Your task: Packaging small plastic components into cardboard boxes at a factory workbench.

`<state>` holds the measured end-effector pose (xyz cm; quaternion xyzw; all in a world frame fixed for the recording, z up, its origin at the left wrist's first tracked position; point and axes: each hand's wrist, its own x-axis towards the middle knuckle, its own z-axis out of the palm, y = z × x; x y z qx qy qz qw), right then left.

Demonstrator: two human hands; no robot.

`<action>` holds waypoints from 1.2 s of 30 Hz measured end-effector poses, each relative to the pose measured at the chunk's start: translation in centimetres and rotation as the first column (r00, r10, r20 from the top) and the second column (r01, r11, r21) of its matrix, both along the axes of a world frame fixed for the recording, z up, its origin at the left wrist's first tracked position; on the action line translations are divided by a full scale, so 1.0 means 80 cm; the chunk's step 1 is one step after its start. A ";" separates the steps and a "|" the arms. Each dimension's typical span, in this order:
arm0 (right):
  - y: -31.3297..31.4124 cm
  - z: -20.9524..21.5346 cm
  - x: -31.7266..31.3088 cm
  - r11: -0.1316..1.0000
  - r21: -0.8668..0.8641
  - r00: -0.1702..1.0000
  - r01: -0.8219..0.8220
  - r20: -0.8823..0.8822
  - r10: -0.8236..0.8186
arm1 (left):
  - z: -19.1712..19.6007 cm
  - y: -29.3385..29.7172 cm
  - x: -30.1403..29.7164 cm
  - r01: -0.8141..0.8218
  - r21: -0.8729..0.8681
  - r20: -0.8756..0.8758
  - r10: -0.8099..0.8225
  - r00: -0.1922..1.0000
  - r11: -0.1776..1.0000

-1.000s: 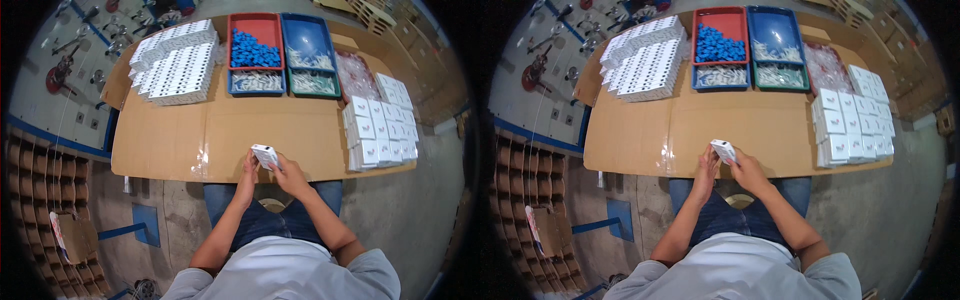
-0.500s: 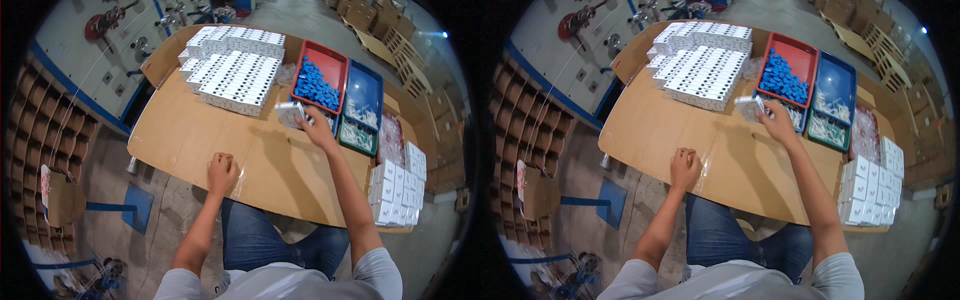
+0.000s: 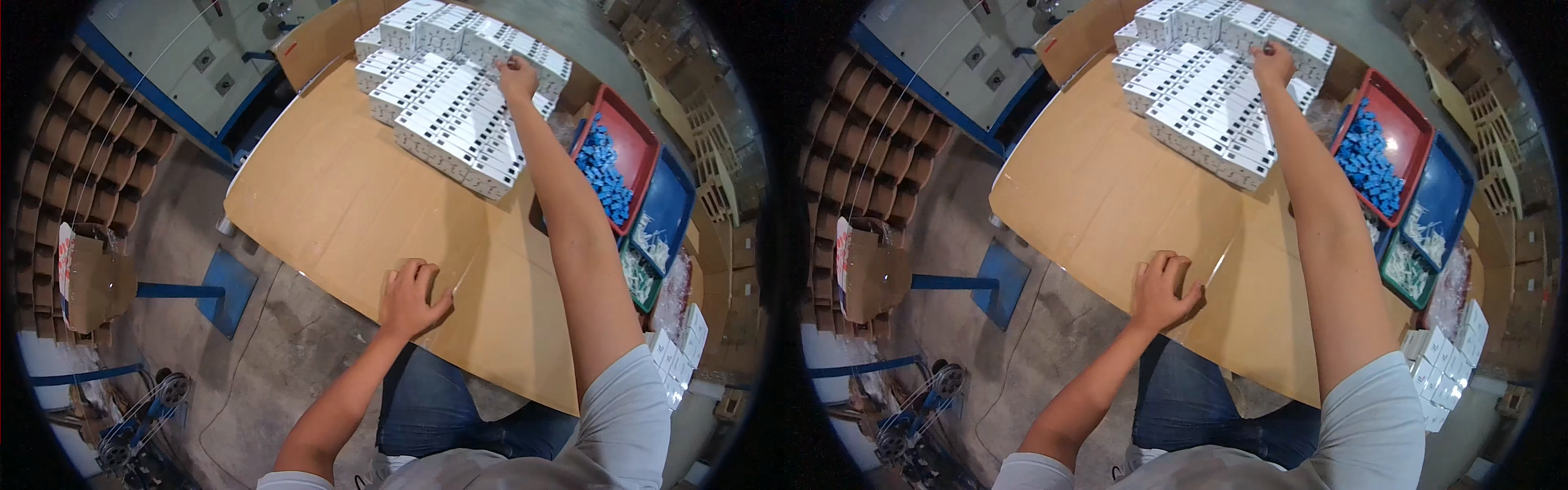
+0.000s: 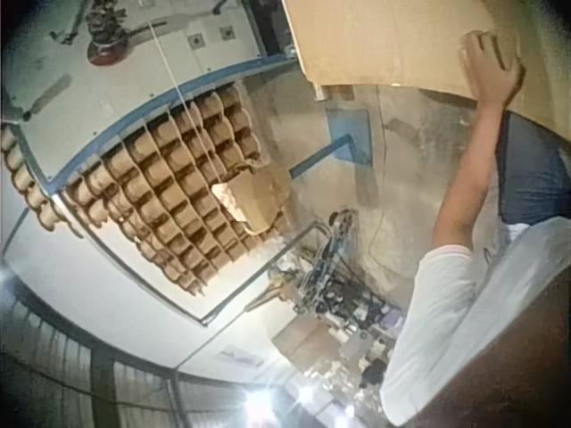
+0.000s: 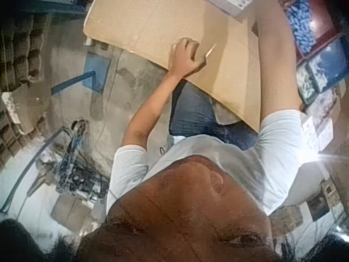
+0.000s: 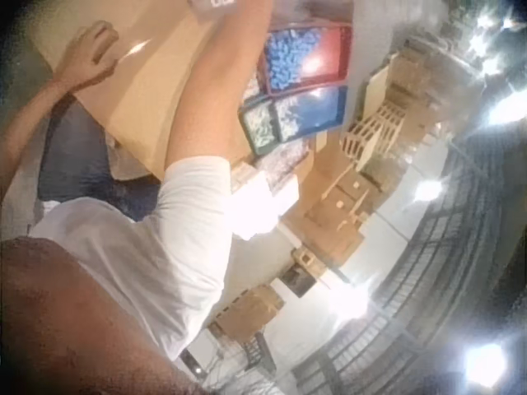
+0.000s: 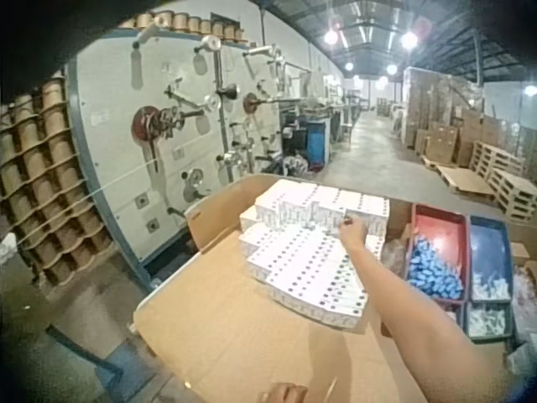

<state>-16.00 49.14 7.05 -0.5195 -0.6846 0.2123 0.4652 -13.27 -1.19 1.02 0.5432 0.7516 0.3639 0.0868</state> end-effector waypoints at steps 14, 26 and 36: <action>0.021 -0.043 -0.071 0.961 0.191 0.976 0.201 -0.124 -0.180 | 0.000 0.003 0.000 0.031 -0.020 -0.015 -0.032 0.999 0.999; -0.202 0.003 0.101 0.967 -0.076 0.944 -0.243 -0.249 0.218 | -0.014 0.003 0.001 0.051 -0.021 -0.026 -0.052 0.998 0.998; -0.566 -0.004 0.554 0.772 -0.523 0.920 -0.360 -0.336 0.202 | -0.037 0.011 0.011 0.087 0.051 0.094 -0.091 0.991 0.995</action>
